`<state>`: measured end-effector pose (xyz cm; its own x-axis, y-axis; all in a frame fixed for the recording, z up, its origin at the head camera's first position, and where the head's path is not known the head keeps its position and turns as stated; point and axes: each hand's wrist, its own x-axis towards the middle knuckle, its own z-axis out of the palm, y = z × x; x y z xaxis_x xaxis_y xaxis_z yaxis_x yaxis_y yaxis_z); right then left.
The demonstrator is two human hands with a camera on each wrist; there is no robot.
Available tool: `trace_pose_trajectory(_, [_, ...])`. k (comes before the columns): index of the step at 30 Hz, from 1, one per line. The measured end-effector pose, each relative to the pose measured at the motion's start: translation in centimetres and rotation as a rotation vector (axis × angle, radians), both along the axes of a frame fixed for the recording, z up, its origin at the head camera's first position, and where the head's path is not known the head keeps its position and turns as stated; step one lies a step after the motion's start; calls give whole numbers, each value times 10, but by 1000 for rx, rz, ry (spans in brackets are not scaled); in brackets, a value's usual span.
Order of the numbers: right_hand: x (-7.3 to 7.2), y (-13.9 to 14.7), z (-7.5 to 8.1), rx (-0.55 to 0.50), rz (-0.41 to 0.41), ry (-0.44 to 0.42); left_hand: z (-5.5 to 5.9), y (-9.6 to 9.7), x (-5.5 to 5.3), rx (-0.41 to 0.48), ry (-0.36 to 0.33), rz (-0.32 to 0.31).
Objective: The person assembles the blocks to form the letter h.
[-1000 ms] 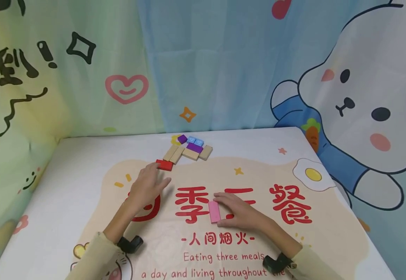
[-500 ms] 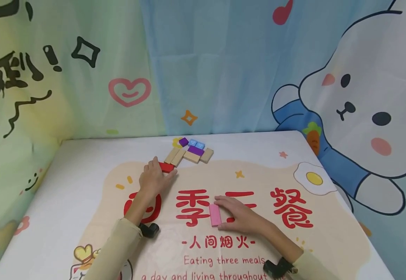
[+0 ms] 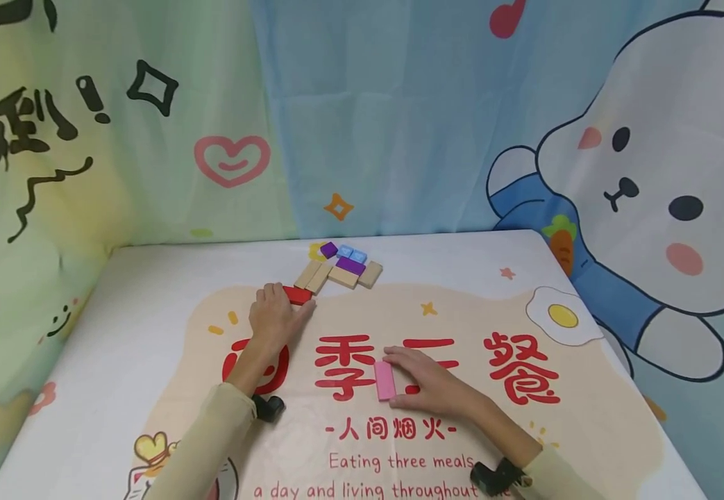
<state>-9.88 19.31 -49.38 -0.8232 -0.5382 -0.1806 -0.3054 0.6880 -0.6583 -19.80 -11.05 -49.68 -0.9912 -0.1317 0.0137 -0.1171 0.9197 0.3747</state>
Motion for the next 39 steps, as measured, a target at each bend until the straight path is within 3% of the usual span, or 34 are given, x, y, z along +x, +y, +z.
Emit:
trace_pose_trajectory(15, [-3, 0, -2, -8, 18, 29, 4, -5, -1, -15, -17, -2])
trace_pose_trajectory(24, [0, 0, 0, -18, 9, 15, 7, -8, 8, -32, -6, -15])
trace_pose_trajectory(31, [0, 1, 0, -22, 14, 16, 12, -12, 17, 13, 1, -85])
trace_pose_trajectory(39, [1, 1, -1, -23, 1, 9, 21, -15, 35, 43, 77, -230])
